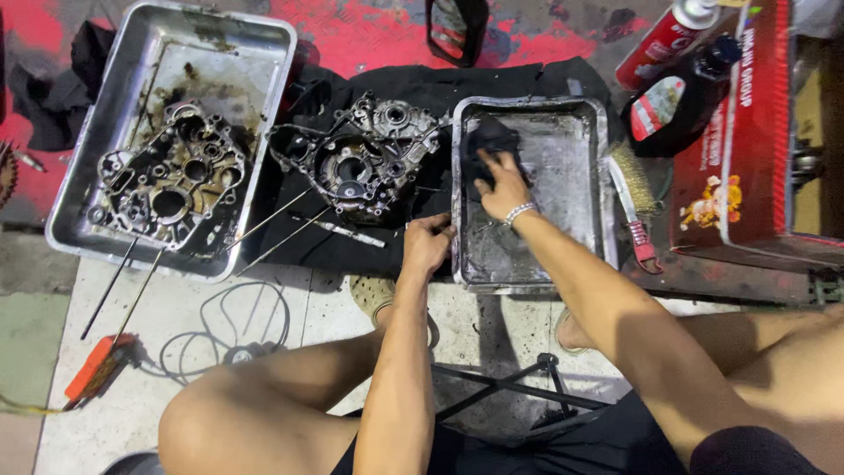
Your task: The person wipes a metal tray with a cloth, then pours oil from a bottle onto a crankshaft and uses a toothbrush to scrub the crankshaft and engine block. The person continues scrubbing the parts with the toothbrush while holding them over the tray.
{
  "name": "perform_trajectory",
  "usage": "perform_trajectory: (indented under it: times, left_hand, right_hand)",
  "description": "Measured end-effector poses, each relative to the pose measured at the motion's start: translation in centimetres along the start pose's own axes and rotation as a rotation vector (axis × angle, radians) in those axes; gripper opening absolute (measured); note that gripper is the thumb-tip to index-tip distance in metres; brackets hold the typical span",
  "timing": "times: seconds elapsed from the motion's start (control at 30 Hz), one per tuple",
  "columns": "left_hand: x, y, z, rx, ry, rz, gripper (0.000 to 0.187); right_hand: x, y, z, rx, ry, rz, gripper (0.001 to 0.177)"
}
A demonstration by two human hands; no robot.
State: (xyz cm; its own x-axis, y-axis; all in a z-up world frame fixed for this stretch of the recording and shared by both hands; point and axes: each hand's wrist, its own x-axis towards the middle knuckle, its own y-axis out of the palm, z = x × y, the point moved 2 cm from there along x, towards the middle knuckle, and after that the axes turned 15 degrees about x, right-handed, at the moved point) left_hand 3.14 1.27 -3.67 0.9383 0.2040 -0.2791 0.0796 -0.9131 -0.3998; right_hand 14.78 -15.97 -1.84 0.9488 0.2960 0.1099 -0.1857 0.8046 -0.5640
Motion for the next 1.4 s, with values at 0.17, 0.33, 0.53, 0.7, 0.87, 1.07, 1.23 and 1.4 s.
perform_trajectory:
  times: [0.17,0.33,0.53,0.7,0.87,1.07,1.23,1.4]
  left_hand:
    - [-0.1,-0.3,0.2,0.025,0.012,-0.006,0.030]
    - [-0.4,-0.2,-0.9,0.080,0.050,-0.043,0.030]
    - [-0.9,-0.7,-2.5,0.220,-0.068,-0.100,0.029]
    - [-0.8,0.0,-1.6,0.110,0.020,-0.104,0.030]
    - [-1.6,-1.5,-2.9,0.066,0.070,-0.083,0.029]
    - [-6.4,-6.1,-10.1,0.172,0.246,-0.218,0.026]
    - [-12.5,-9.6,-16.9,0.397,0.599,-0.482,0.027]
    - [-15.3,-9.6,-20.9,0.563,0.752,-0.551,0.029]
  right_hand:
    - [-2.9,-0.7,1.8,-0.126,-0.102,0.223,0.062]
    - [-8.5,-3.8,6.4,-0.231,-0.034,0.589,0.069]
    - [-11.2,-4.2,7.1,-0.421,0.046,0.825,0.056]
    - [-10.4,-6.1,3.2,-0.135,0.316,0.920,0.044]
    - [-12.5,-12.8,3.4,-0.190,0.395,1.311,0.053]
    - [-14.1,-18.9,6.2,-0.289,0.365,1.146,0.052]
    - [-12.4,-22.1,9.4,-0.240,0.319,0.715,0.046]
    - [-9.7,-19.8,10.8,-0.076,0.005,-0.144,0.041]
